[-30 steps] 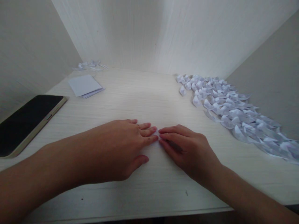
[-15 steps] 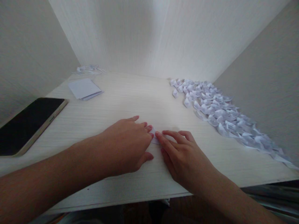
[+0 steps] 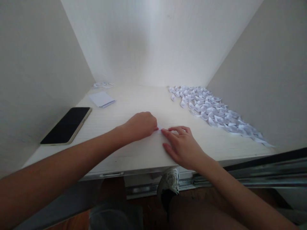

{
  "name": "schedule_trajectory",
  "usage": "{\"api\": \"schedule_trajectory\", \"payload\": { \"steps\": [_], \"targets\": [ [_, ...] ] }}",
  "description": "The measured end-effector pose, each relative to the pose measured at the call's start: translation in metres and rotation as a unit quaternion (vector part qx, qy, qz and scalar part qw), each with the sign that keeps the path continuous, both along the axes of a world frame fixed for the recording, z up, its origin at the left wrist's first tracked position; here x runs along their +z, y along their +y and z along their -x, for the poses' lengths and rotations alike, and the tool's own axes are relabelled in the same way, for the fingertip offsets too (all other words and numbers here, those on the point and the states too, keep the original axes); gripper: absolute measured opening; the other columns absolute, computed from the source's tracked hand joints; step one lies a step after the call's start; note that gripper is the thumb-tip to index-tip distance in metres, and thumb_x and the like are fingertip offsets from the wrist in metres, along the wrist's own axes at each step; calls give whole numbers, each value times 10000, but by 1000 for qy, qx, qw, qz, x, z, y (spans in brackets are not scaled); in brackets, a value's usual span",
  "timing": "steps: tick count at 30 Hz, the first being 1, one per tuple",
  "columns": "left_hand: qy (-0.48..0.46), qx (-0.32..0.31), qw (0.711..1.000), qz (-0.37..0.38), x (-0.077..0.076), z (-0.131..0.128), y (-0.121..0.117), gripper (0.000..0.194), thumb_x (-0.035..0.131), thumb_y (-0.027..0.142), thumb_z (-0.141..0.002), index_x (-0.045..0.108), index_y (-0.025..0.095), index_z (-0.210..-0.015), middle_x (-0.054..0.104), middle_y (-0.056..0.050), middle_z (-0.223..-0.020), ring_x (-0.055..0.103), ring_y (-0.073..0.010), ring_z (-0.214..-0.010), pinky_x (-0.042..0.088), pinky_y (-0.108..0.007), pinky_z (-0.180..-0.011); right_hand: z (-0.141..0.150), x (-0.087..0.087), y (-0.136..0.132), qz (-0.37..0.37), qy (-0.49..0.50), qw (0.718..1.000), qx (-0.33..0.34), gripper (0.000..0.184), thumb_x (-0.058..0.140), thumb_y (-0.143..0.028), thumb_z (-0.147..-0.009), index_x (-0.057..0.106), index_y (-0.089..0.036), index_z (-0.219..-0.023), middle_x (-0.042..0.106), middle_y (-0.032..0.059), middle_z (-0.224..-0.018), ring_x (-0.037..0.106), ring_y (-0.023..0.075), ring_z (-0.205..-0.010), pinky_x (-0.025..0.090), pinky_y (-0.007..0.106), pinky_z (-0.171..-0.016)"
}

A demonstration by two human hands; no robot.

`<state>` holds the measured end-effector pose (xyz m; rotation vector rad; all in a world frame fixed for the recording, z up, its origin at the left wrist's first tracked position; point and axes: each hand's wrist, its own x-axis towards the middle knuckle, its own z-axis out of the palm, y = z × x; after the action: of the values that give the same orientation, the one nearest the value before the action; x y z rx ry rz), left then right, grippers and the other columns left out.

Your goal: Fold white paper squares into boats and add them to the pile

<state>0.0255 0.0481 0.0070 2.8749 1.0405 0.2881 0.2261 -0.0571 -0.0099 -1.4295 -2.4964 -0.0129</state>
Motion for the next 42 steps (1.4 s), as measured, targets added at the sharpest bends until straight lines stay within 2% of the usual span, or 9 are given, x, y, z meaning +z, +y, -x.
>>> {"api": "schedule_trajectory", "payload": {
  "steps": [4, 6, 11, 23, 26, 31, 35, 39, 42],
  "targets": [
    [-22, 44, 987, 153, 17, -17, 24, 46, 815, 194, -672, 790, 178, -706, 747, -70, -673, 714, -256, -679, 557, -373, -716, -2, -1, 0, -2, -3, 1000, -2, 470, 505, -358, -982, 575, -122, -1382, 698, 192, -1226, 564, 323, -1231, 318, 512, -1050],
    [-44, 118, 934, 335, 23, -25, 36, 171, 856, 118, -526, 752, 177, -648, 705, -33, -586, 671, -231, -555, 565, -362, -605, -2, 0, -1, -1, -4, 1000, -5, 459, 502, -366, -984, 583, -141, -1375, 686, 190, -1246, 563, 315, -1228, 313, 505, -1049],
    [-11, 145, 897, 416, 29, -40, 54, 275, 857, 43, -357, 684, 164, -532, 693, -65, -561, 644, -228, -505, 567, -371, -487, -1, 2, -2, -2, -5, 1000, -2, 426, 496, -342, -988, 598, -161, -1360, 683, 174, -1250, 570, 294, -1219, 326, 474, -1039],
    [14, 136, 865, 482, 28, -57, 49, 379, 863, -11, -246, 644, 148, -512, 665, -41, -511, 648, -215, -483, 582, -347, -503, -4, -3, -2, -30, 32, 999, 3, 313, 582, -291, -951, 682, -205, -1234, 736, 118, -1131, 635, 258, -1117, 427, 378, -1003],
    [-40, 133, 855, 500, 31, -49, 42, 393, 868, -1, -251, 684, 130, -573, 697, -73, -563, 662, -238, -501, 589, -376, -507, -7, -5, 1, -54, 112, 991, -51, 312, 613, -292, -937, 686, -181, -1219, 736, 134, -1162, 636, 262, -1143, 437, 392, -1038],
    [-291, 106, 831, 463, 23, -34, 21, 321, 904, 184, -478, 660, 125, -679, 702, -52, -666, 694, -188, -655, 623, -357, -706, -11, -10, 18, -12, 418, 883, -212, 397, 707, -325, -879, 626, -149, -1225, 747, 141, -1132, 710, 214, -1008, 530, 379, -956],
    [-486, 101, 774, 392, 1, -25, 1, 327, 835, 332, -684, 594, 168, -833, 693, -21, -801, 695, -147, -783, 616, -375, -850, 0, -15, 44, 111, 584, 792, -135, 478, 761, -245, -795, 578, -156, -1227, 755, 82, -968, 718, 157, -792, 580, 333, -794],
    [-538, 110, 750, 369, -15, -14, -3, 399, 829, 365, -679, 582, 169, -924, 688, -10, -814, 700, -150, -749, 631, -338, -733, 18, -15, 78, 140, 606, 779, -83, 310, 700, -162, -791, 635, -156, -1094, 715, 4, -789, 667, 113, -651, 567, 275, -692],
    [-517, 106, 783, 328, -21, -3, 9, 522, 859, 290, -624, 585, 171, -1053, 670, 19, -753, 674, -150, -683, 596, -255, -567, 26, -11, 103, 162, 584, 794, -41, 264, 719, -140, -750, 698, -147, -1014, 658, -38, -659, 600, 101, -582, 520, 248, -634]
  ]
}}
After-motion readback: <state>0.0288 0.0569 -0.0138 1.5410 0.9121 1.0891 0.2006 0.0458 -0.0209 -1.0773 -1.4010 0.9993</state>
